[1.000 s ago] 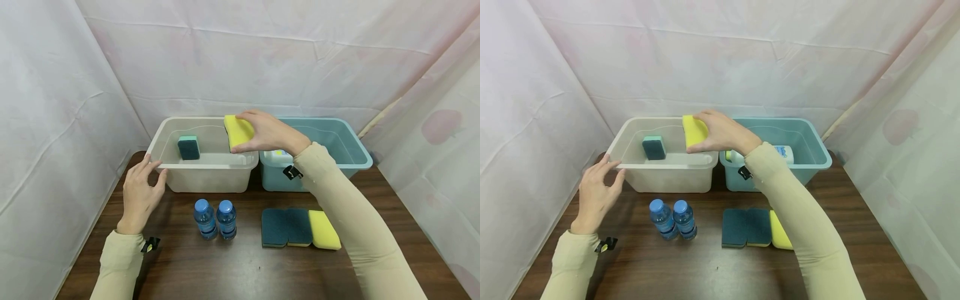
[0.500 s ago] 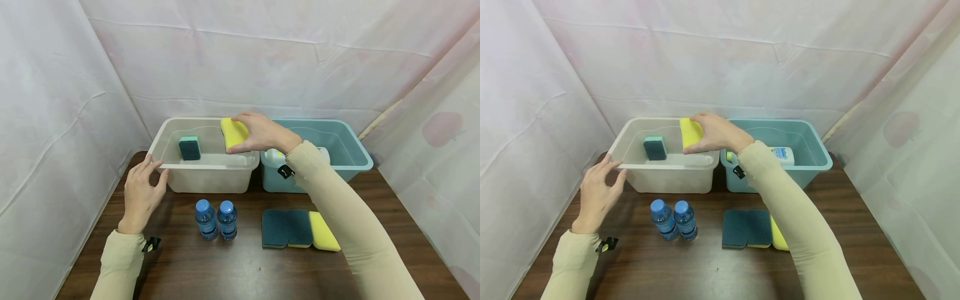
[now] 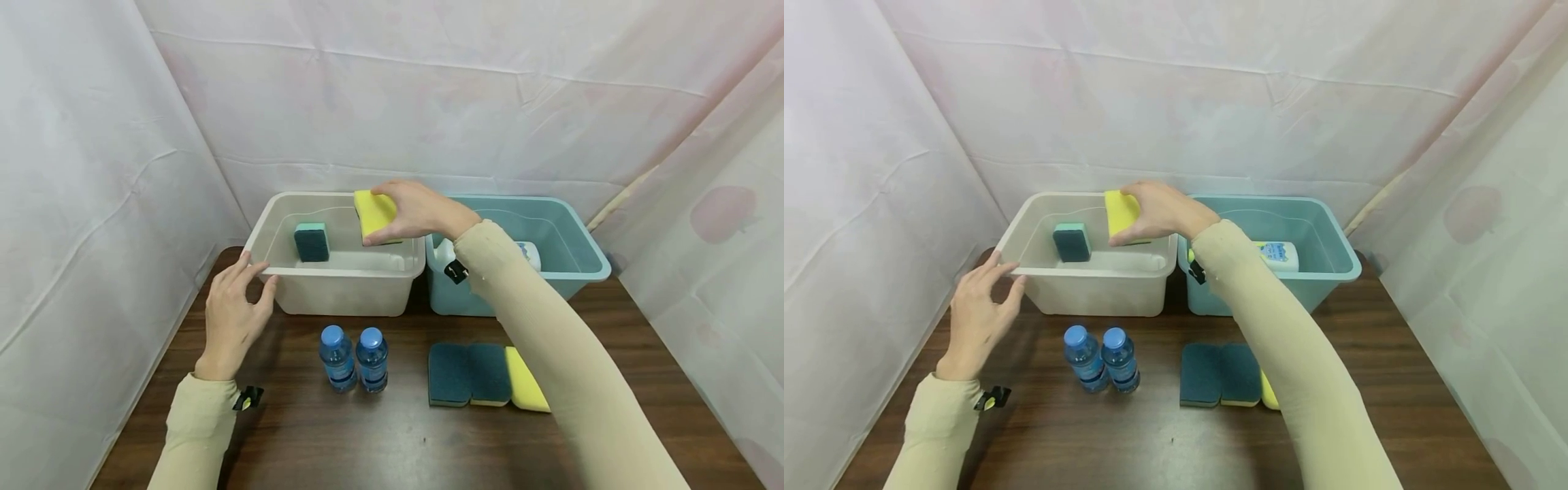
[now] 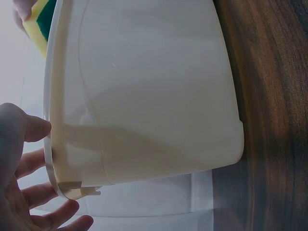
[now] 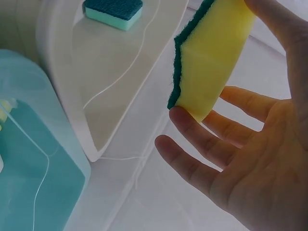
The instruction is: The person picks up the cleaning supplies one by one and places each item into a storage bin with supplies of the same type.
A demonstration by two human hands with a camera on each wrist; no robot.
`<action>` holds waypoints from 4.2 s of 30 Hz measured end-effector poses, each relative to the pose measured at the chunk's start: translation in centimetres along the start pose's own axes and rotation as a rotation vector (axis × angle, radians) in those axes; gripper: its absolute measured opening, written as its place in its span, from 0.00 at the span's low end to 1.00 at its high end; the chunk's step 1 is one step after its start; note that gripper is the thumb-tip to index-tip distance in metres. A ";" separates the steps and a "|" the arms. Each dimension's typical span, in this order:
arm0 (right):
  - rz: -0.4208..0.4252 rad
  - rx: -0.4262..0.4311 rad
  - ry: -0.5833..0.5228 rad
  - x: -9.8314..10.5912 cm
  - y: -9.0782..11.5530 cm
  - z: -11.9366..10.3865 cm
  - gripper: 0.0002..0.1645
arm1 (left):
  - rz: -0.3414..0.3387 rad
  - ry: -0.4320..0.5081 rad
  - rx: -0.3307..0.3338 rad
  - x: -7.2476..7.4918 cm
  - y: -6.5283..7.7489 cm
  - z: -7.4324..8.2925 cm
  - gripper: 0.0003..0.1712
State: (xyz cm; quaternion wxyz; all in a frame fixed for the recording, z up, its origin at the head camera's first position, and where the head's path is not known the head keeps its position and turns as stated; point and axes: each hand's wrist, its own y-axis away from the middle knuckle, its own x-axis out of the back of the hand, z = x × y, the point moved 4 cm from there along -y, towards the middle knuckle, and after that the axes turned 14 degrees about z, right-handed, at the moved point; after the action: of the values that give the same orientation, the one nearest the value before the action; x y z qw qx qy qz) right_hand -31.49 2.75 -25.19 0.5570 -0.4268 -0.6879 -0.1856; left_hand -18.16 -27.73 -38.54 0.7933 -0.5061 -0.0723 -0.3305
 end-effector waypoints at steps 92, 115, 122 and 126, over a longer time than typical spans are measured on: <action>0.075 0.047 -0.127 -0.6 7.6 1.5 0.55 | -0.004 0.003 0.005 -0.1 0.1 0.6 0.21; 0.102 0.063 -0.185 -1.4 10.1 1.5 0.53 | -0.009 -0.004 0.007 0.0 0.1 0.2 0.21; 0.119 0.072 -0.190 -1.7 10.9 1.6 0.52 | -0.002 -0.001 0.004 0.2 0.2 0.2 0.21; 0.120 0.065 -0.198 -1.8 11.5 1.6 0.52 | -0.001 -0.003 0.004 0.2 0.2 0.4 0.21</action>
State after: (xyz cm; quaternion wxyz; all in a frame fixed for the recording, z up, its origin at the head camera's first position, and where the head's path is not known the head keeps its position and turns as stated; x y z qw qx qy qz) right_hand -23.29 9.77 -29.87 0.5099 -0.4652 -0.7184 -0.0865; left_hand -17.86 -27.46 -38.42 0.7940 -0.5051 -0.0741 -0.3301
